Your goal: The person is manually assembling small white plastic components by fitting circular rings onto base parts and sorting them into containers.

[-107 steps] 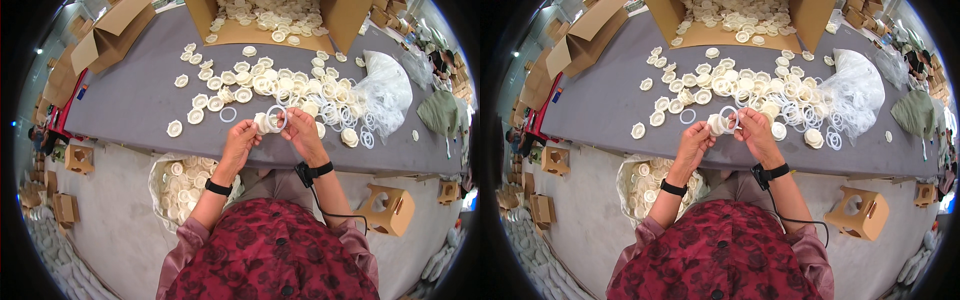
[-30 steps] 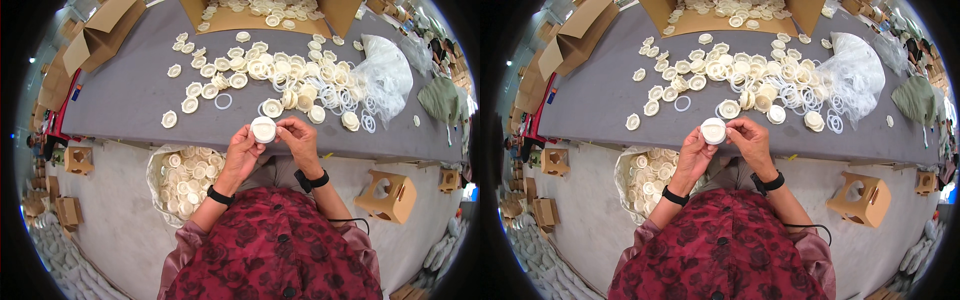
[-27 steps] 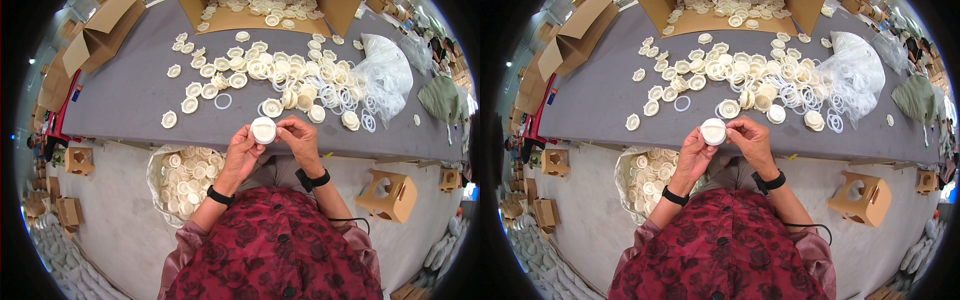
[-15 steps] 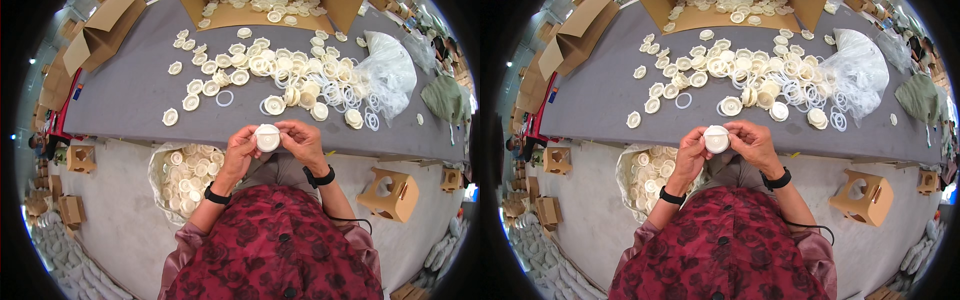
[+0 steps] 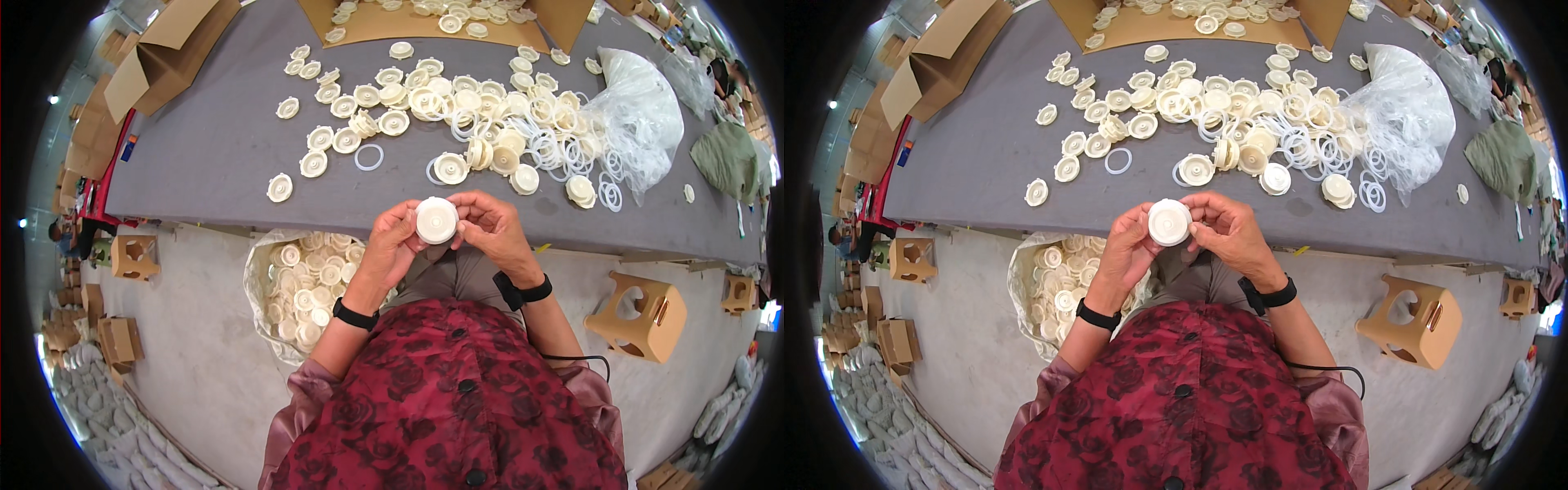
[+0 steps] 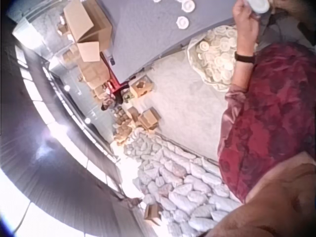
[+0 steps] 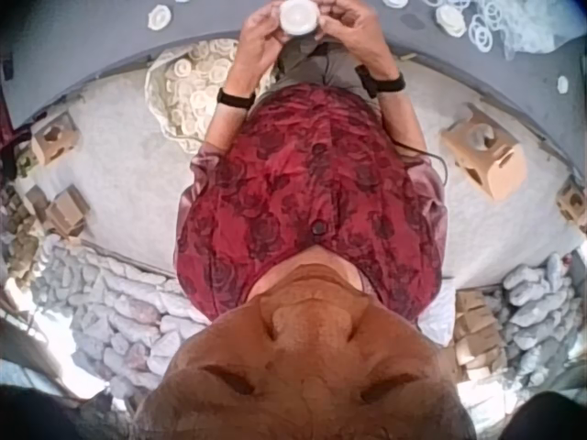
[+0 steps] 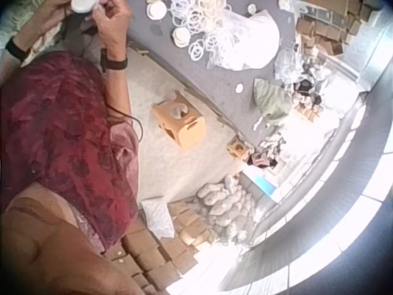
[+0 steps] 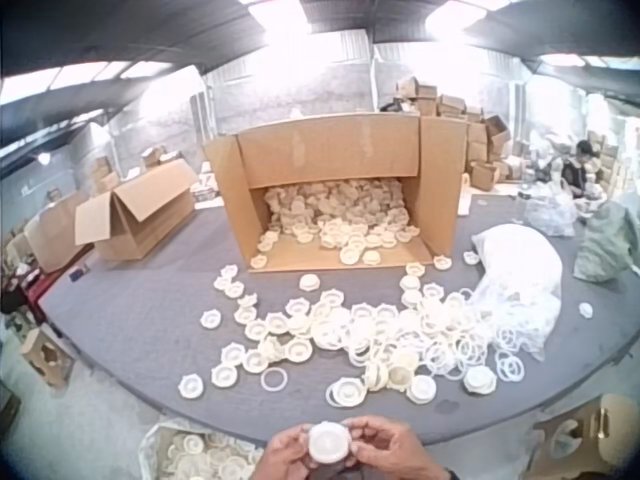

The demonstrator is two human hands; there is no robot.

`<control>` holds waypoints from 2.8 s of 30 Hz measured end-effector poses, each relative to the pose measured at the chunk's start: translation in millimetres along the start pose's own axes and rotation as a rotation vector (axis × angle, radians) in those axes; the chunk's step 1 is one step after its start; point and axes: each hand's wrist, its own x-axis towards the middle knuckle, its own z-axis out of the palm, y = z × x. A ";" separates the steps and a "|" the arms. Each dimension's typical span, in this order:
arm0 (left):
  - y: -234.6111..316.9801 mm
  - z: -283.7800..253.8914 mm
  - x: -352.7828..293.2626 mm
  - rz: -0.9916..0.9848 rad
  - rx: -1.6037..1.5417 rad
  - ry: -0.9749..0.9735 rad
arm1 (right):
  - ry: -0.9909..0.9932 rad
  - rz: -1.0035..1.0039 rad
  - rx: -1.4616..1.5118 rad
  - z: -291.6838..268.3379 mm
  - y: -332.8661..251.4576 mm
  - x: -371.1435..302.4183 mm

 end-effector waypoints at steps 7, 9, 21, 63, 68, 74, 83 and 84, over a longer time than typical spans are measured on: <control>-3.3 -1.0 1.2 0.001 -0.028 -0.037 | 0.121 0.091 0.390 11.9 6.6 -1.5; -4.3 -0.4 1.8 0.034 -0.001 -0.026 | 0.145 0.101 0.439 15.2 7.9 -0.8; -21.5 23.4 2.9 0.211 0.106 0.148 | 0.302 -0.092 0.097 37.7 17.3 0.7; -18.9 13.6 -1.8 0.200 0.115 0.062 | 0.323 -0.047 0.424 24.9 18.8 -2.9; -16.1 18.2 -4.3 0.248 0.114 0.128 | 0.264 -0.119 0.135 21.3 18.9 -6.6; -6.1 11.9 -10.3 0.221 0.229 0.003 | 0.190 -0.195 -0.051 8.6 19.7 -11.6; 13.5 -5.3 -11.9 0.137 0.364 -0.083 | 0.135 -0.127 0.031 10.8 18.0 -15.2; 11.8 -8.5 -12.3 0.137 0.365 -0.082 | 0.134 -0.126 0.032 10.4 19.5 -15.8</control>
